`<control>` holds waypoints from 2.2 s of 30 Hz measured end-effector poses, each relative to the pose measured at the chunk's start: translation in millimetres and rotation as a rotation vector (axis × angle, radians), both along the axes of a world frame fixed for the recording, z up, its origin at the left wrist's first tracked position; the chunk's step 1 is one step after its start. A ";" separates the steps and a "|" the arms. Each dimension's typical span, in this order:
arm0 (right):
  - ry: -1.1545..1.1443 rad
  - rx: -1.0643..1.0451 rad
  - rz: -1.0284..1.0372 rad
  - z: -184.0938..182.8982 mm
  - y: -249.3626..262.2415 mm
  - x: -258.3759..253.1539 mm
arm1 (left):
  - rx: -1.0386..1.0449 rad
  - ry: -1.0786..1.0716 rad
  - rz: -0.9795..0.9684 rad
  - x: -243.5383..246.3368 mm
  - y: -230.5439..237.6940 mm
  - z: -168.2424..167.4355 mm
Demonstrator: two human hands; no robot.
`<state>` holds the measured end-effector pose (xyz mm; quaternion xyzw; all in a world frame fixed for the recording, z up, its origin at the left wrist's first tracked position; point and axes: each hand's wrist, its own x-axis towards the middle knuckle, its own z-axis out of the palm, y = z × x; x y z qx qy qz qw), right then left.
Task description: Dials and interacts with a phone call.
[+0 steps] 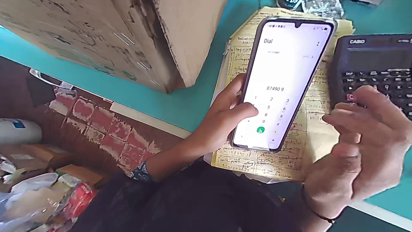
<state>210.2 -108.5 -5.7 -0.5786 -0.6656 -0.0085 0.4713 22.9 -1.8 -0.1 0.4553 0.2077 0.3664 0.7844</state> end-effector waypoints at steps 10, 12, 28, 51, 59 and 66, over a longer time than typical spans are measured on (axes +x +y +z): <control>0.237 0.034 0.018 -3.8 1.8 1.4 | 0.026 0.020 0.008 -0.7 -0.6 0.1; 0.223 0.016 0.031 -4.1 2.3 1.8 | 0.025 0.028 0.007 -1.0 -1.1 1.1; -0.221 -0.131 -0.031 -1.5 3.2 -10.0 | 0.023 0.003 0.001 0.2 -0.3 -1.0; 0.041 -0.060 0.066 -0.3 3.4 -2.4 | 0.068 -0.009 0.080 3.5 -2.0 -0.6; -0.217 -0.113 0.050 -3.5 2.6 -12.6 | 0.038 -0.015 0.015 1.9 -1.3 -2.5; -0.261 -0.109 0.030 -4.7 2.6 -12.4 | 0.028 -0.027 0.010 2.4 -1.1 -2.1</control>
